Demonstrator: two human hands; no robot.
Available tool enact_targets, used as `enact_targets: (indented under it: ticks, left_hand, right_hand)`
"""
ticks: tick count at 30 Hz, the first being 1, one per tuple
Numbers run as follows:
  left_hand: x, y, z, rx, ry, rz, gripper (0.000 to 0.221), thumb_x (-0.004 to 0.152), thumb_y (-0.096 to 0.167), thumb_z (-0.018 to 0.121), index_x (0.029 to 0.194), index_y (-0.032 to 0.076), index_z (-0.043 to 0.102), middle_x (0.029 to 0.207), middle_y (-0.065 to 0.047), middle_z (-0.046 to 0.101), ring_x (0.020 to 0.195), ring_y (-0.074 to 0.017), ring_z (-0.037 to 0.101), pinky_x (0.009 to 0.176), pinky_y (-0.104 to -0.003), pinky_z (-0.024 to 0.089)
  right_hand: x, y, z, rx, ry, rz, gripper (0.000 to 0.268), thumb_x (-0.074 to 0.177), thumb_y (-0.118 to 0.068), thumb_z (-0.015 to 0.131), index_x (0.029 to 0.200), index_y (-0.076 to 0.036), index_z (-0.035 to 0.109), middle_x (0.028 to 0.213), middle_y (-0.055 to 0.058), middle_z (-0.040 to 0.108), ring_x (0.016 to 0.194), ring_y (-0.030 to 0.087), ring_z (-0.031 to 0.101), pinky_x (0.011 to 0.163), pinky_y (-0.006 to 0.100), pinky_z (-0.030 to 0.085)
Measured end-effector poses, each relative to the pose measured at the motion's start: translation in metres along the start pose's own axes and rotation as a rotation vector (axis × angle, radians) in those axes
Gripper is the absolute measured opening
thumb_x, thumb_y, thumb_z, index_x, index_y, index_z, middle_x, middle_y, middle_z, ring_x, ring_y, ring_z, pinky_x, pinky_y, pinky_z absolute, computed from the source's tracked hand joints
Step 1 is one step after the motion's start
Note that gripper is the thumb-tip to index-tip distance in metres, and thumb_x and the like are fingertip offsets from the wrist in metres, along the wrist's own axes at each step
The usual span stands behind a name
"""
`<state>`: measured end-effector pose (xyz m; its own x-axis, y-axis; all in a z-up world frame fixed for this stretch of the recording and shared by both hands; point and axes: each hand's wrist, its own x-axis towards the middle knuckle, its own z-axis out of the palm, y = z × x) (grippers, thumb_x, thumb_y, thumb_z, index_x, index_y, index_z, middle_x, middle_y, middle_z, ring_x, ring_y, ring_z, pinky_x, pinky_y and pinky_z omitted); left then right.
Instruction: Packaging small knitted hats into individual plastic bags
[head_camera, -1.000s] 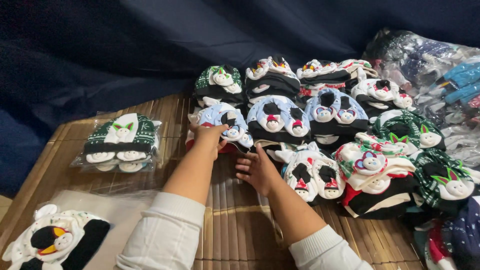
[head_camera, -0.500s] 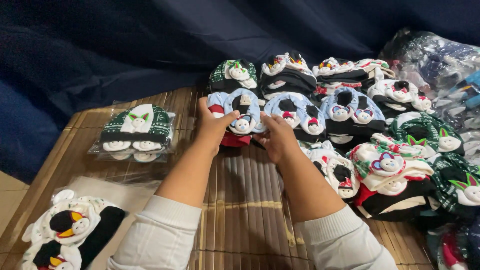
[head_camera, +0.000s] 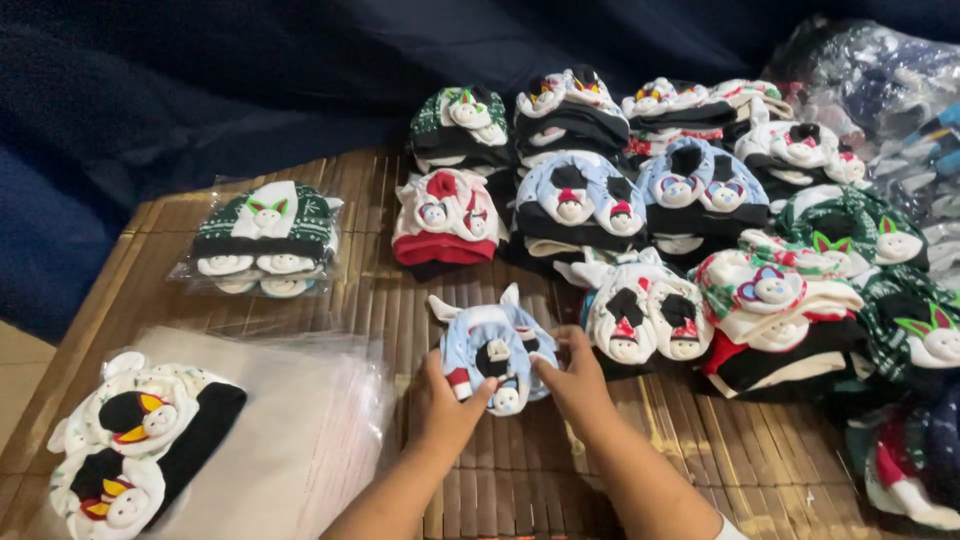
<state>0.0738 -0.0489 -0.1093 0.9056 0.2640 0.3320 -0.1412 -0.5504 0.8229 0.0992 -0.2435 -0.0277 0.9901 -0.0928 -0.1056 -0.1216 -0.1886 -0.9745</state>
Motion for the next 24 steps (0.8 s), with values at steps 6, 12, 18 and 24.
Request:
enact_targets:
  ticks: [6, 12, 18, 24]
  left_hand:
    - [-0.047, 0.038, -0.048, 0.635, -0.105, 0.009, 0.077, 0.073, 0.058, 0.078, 0.129, 0.011, 0.053, 0.107, -0.009, 0.072, 0.097, -0.0344, 0.065, 0.087, -0.051, 0.043]
    - [-0.049, 0.068, -0.063, 0.487, -0.028, 0.625, 0.059, 0.086, 0.039, 0.071, 0.135, 0.010, 0.056, 0.140, -0.015, 0.048, 0.136, -0.0380, 0.043, 0.120, -0.060, 0.030]
    - [-0.048, 0.055, -0.054, 0.508, -0.307, 0.574, 0.104, 0.074, 0.044, 0.081, 0.156, 0.000, 0.034, 0.161, -0.023, 0.036, 0.146, -0.0327, 0.040, 0.123, -0.050, 0.022]
    - [-0.041, 0.058, -0.064, 0.339, -0.288, 0.551, 0.079, 0.076, 0.014, 0.069, 0.150, 0.006, 0.044, 0.152, -0.021, 0.049, 0.128, -0.0395, 0.055, 0.112, -0.051, 0.040]
  right_hand:
    - [-0.059, 0.030, -0.016, -0.435, 0.002, -0.368, 0.063, 0.082, -0.017, 0.074, 0.139, -0.007, 0.050, 0.132, 0.014, 0.064, 0.111, 0.028, 0.069, 0.090, 0.037, 0.057]
    - [-0.083, 0.001, -0.013, -0.750, 0.184, -0.853, 0.047, 0.082, -0.012, 0.077, 0.127, -0.008, 0.065, 0.135, 0.019, 0.057, 0.113, 0.035, 0.061, 0.093, 0.042, 0.052]
    - [-0.082, 0.011, -0.013, -0.818, -0.102, -0.876, 0.079, 0.074, -0.029, 0.081, 0.143, -0.006, 0.051, 0.153, 0.017, 0.048, 0.136, 0.032, 0.050, 0.107, 0.043, 0.038]
    - [-0.076, 0.013, -0.017, -0.836, -0.135, -0.868, 0.061, 0.084, -0.028, 0.077, 0.142, -0.019, 0.061, 0.151, 0.012, 0.053, 0.130, 0.029, 0.055, 0.100, 0.041, 0.043]
